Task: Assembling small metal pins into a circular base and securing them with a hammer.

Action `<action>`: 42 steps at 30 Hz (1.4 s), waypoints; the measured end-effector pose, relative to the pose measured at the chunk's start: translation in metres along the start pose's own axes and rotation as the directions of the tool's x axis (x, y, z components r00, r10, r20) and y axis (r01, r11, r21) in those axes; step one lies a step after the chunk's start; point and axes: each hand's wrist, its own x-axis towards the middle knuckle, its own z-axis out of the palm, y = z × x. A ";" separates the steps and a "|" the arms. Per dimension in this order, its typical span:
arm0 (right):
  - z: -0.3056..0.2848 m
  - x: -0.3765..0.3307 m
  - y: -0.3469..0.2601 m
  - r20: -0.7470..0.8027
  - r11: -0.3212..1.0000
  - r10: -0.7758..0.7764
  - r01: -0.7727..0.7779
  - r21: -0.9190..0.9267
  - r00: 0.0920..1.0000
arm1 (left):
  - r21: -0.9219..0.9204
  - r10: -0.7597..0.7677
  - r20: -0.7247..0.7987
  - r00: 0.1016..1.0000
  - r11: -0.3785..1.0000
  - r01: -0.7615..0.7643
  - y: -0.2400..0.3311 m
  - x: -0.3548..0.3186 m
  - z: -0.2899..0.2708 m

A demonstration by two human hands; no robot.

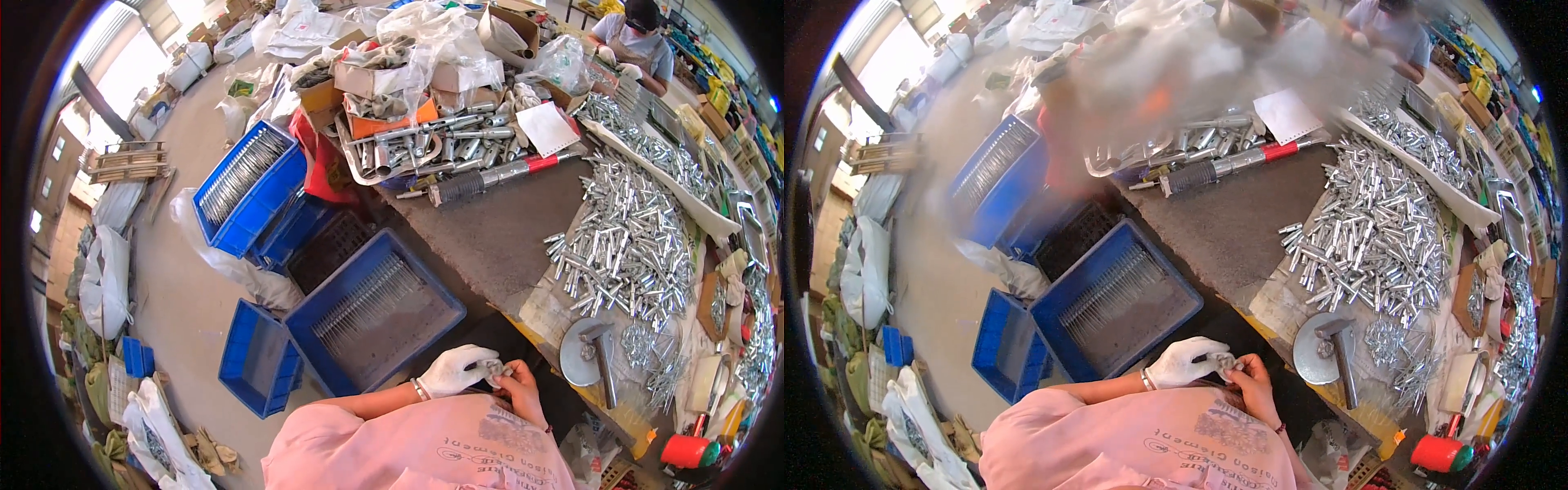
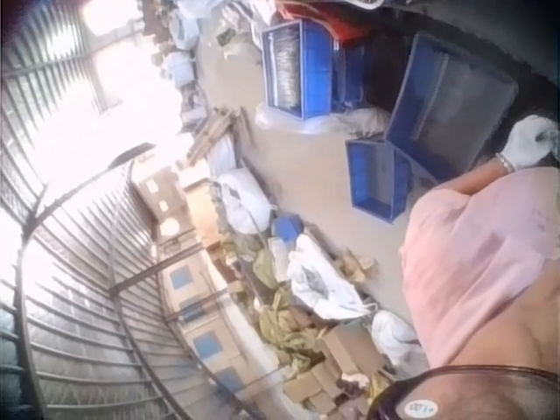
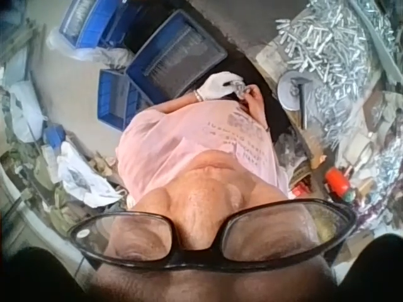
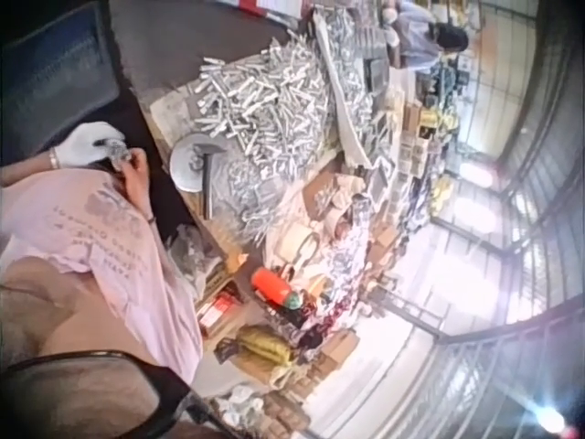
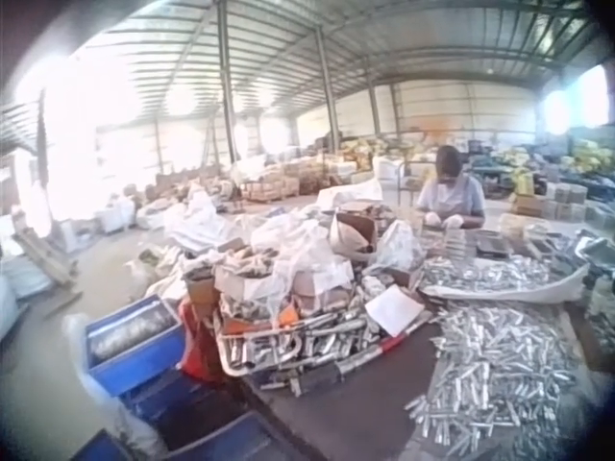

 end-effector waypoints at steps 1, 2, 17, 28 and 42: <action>-0.001 0.002 0.001 0.001 1.000 0.000 0.000 0.000 1.000 | -0.017 0.018 -0.041 0.999 1.000 -0.018 0.004 0.001 0.000; -0.002 0.006 0.004 -0.002 0.999 -0.032 0.032 -0.024 0.999 | -0.033 0.035 -0.081 0.996 0.999 -0.038 0.006 0.002 0.000; 0.000 -0.007 0.000 0.139 0.983 0.040 -0.065 0.174 0.989 | 0.204 0.191 0.063 0.980 0.958 -0.200 -0.012 0.007 0.004; 0.000 0.000 -0.002 0.205 0.999 -0.032 0.027 0.028 0.978 | -0.397 -0.176 -0.673 0.719 0.905 -0.151 0.027 0.031 -0.143; -0.012 0.010 0.013 0.099 0.997 -0.075 0.077 -0.018 0.992 | 0.038 0.063 -0.916 0.395 0.997 -0.071 0.009 0.124 -0.318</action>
